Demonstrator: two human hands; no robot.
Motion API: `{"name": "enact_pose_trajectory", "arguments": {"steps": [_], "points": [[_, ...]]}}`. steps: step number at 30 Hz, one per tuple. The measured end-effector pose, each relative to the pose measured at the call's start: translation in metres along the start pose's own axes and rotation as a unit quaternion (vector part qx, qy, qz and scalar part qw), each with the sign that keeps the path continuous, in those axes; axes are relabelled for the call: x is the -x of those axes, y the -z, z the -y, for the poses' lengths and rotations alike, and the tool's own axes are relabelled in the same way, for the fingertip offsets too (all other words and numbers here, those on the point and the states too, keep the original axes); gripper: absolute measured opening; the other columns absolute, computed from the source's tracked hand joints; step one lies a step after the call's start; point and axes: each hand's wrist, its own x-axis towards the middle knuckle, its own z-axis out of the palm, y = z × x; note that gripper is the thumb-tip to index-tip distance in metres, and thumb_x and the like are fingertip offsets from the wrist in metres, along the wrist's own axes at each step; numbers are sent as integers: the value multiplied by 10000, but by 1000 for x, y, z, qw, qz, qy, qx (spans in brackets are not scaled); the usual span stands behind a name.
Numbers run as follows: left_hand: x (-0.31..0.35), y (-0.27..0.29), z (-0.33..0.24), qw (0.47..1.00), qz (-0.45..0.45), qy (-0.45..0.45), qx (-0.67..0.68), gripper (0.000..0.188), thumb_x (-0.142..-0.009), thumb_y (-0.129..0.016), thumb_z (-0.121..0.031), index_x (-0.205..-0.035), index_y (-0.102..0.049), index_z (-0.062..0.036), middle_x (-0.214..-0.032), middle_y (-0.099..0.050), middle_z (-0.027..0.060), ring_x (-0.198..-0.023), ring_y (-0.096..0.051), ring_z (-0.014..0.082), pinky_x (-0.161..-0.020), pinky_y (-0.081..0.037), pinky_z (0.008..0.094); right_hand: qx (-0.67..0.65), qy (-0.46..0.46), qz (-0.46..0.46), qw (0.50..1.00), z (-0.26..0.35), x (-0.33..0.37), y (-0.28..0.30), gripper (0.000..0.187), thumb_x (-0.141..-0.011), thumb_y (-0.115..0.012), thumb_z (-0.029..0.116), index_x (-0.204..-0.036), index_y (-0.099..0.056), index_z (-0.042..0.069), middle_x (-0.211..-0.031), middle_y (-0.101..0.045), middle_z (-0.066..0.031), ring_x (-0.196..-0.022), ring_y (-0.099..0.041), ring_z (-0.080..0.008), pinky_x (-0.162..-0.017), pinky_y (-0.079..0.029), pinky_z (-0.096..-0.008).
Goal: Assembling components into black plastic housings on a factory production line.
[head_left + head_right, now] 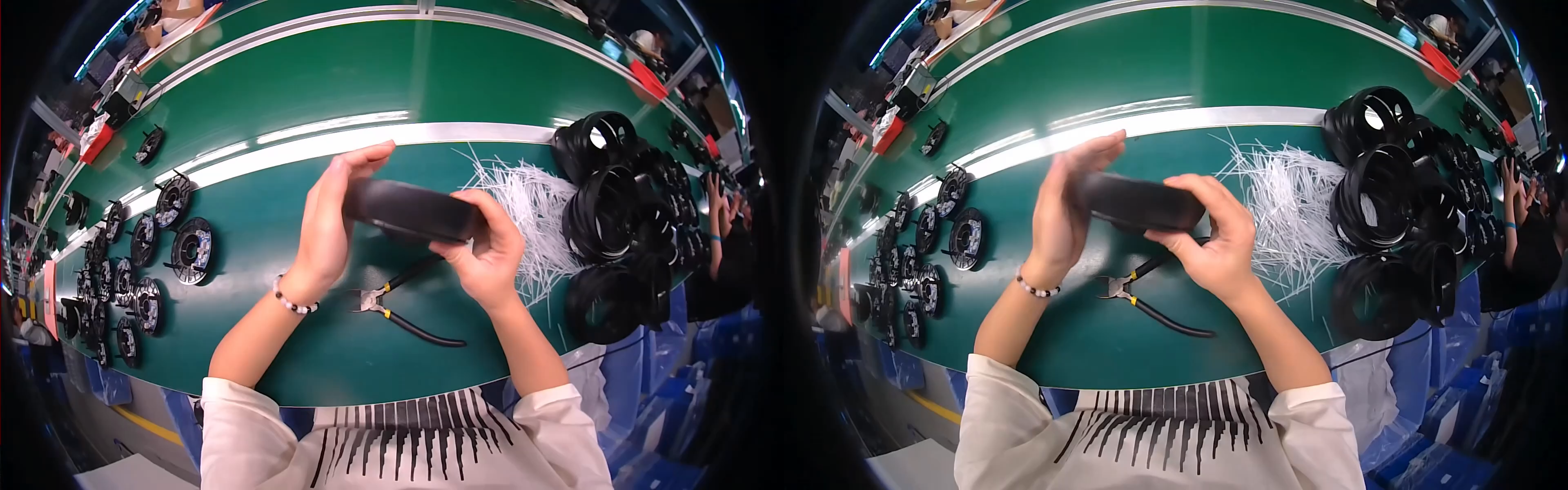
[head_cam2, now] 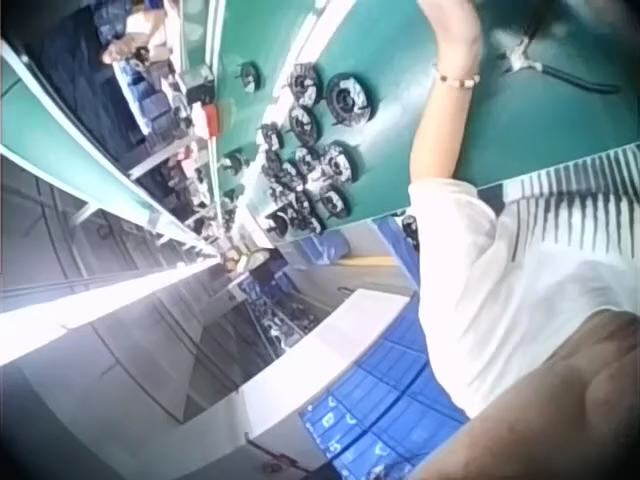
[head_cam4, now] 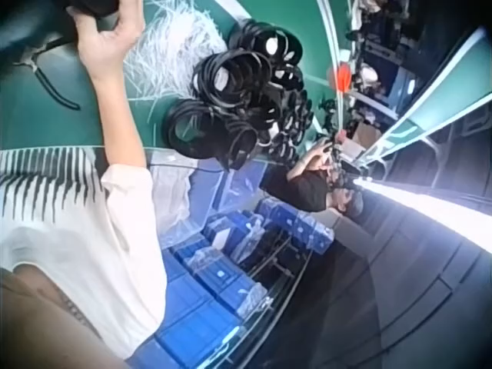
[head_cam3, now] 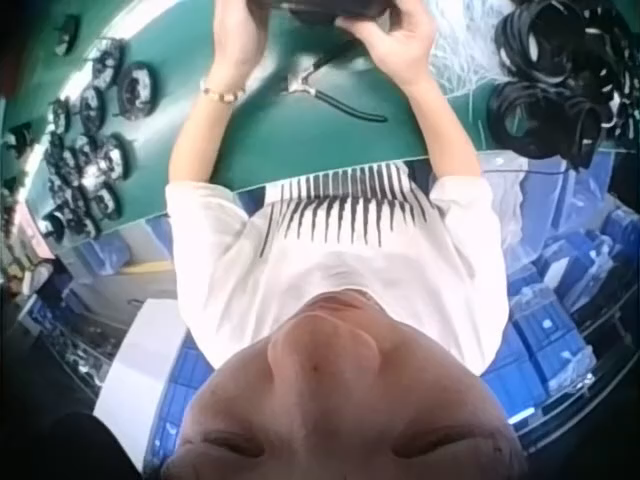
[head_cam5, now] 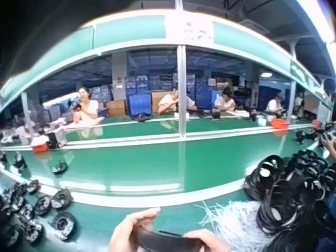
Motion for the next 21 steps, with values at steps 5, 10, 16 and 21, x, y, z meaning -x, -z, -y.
{"name": "enact_pose_trajectory", "arguments": {"steps": [5, 10, 16, 21], "points": [[-2, 8, -11, 938, 118, -236, -227, 545, -661, -730, -317, -1085, -535, -37, -1059, -585, 120, -981, -565, 254, -884, -412, 367, -79, 18, 17, 997, -2, -3, 7, 468, -597, -743, -25, -1025, -552, -1, -923, -588, -68, -856, -553, -140, -758, -433, -247], [-2, 10, -9, 909, 140, -275, -279, 461, -623, -755, -234, -993, -567, -33, -905, -638, 109, -870, -619, 272, -892, -417, 433, -84, 1, 34, 996, -4, -4, 6, 455, -601, -747, -4, -1016, -563, 8, -919, -591, -76, -839, -553, -139, -739, -435, -246], [2, 3, -17, 910, 109, -262, -302, 401, -608, -749, -185, -938, -589, -25, -894, -645, 109, -856, -626, 268, -901, -404, 455, -68, -31, 14, 997, 2, -1, 7, 427, -597, -761, 4, -983, -580, -14, -850, -602, -66, -768, -555, -122, -708, -443, -238], [6, 3, -15, 934, 111, -221, -259, 370, -602, -738, -135, -921, -597, -11, -878, -646, 108, -828, -629, 246, -909, -397, 432, -132, -74, 26, 988, 0, 1, 9, 444, -600, -764, -11, -1002, -578, -40, -869, -604, -60, -773, -555, -111, -707, -452, -237]]}}
